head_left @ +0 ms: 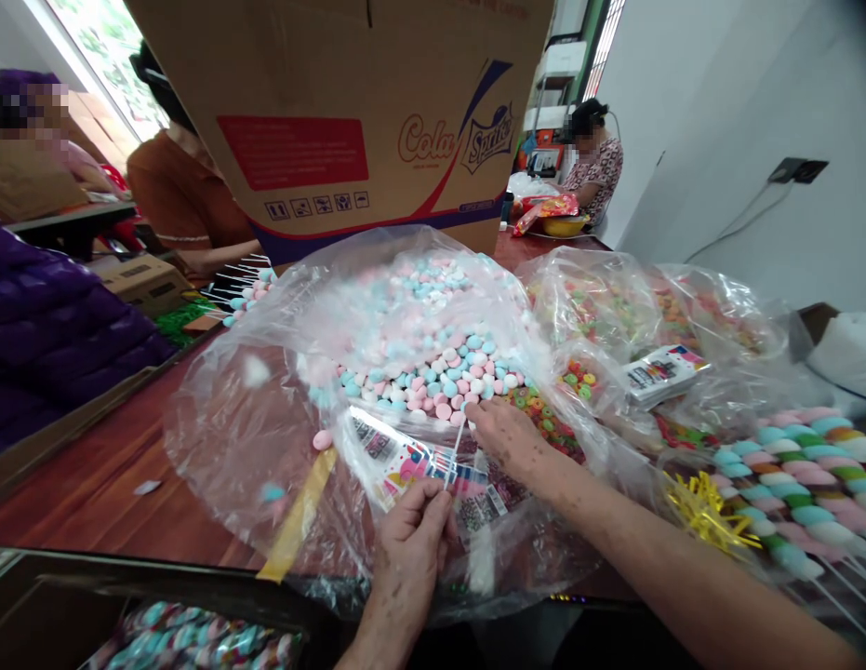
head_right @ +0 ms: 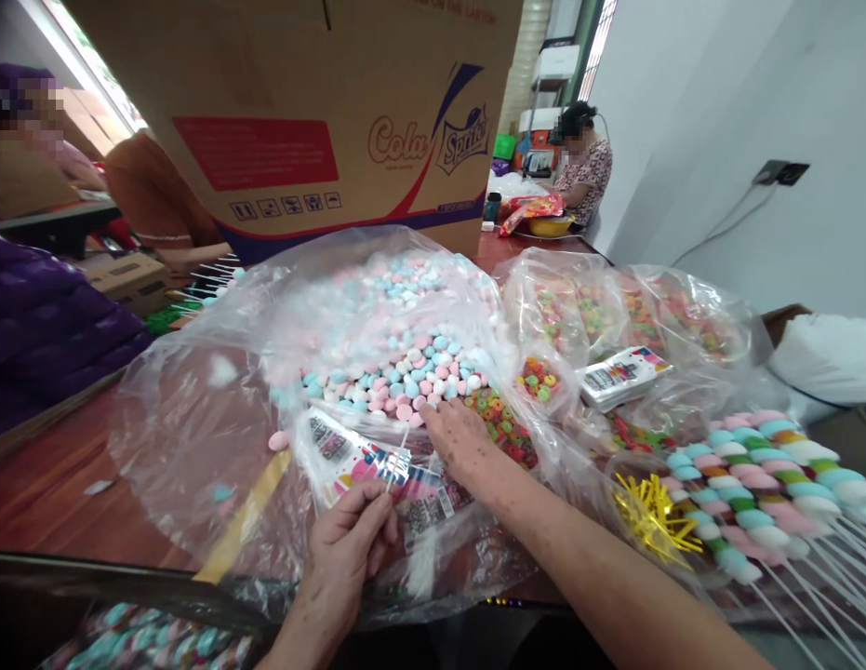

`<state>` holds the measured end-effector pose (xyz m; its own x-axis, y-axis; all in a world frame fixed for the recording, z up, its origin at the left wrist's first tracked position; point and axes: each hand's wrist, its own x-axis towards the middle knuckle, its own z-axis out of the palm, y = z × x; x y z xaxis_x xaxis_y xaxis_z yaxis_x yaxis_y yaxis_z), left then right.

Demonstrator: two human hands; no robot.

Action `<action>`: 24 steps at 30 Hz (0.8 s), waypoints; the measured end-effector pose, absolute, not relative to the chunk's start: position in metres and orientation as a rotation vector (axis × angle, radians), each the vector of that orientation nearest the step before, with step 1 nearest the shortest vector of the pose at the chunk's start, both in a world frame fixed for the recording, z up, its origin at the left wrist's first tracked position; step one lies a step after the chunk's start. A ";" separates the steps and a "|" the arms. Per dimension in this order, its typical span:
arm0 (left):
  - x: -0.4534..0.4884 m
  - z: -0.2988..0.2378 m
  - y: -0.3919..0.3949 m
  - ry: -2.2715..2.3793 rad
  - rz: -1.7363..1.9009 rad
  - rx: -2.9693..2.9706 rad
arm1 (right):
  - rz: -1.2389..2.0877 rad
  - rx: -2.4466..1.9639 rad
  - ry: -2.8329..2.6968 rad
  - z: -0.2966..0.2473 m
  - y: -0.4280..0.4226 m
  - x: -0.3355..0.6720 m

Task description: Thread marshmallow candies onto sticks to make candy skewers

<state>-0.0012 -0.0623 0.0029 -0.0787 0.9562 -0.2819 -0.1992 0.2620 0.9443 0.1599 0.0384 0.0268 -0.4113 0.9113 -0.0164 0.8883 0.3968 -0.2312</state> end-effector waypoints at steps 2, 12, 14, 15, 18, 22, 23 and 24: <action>-0.001 0.002 -0.063 1.250 1.155 0.845 | 0.315 -1.637 -2.531 0.028 0.037 0.159; -0.001 -0.002 -0.060 1.273 1.130 0.845 | 0.504 -1.606 -2.340 0.023 0.040 0.160; -0.001 -0.002 -0.059 1.289 1.131 0.841 | 0.573 -1.585 -2.228 0.019 0.041 0.160; -0.001 -0.001 -0.059 1.293 1.134 0.839 | 0.614 -1.581 -2.151 0.017 0.042 0.161; 0.000 0.001 -0.060 1.285 1.138 0.840 | 0.769 -1.566 -1.861 0.012 0.048 0.169; 0.000 0.006 -0.059 1.291 1.097 0.844 | 1.083 -1.441 -1.476 0.015 0.055 0.178; 0.000 0.007 -0.058 1.295 1.098 0.852 | 1.171 -1.392 -1.398 0.018 0.055 0.179; 0.000 0.008 -0.057 1.305 1.118 0.856 | 1.252 -1.341 -1.327 0.021 0.054 0.180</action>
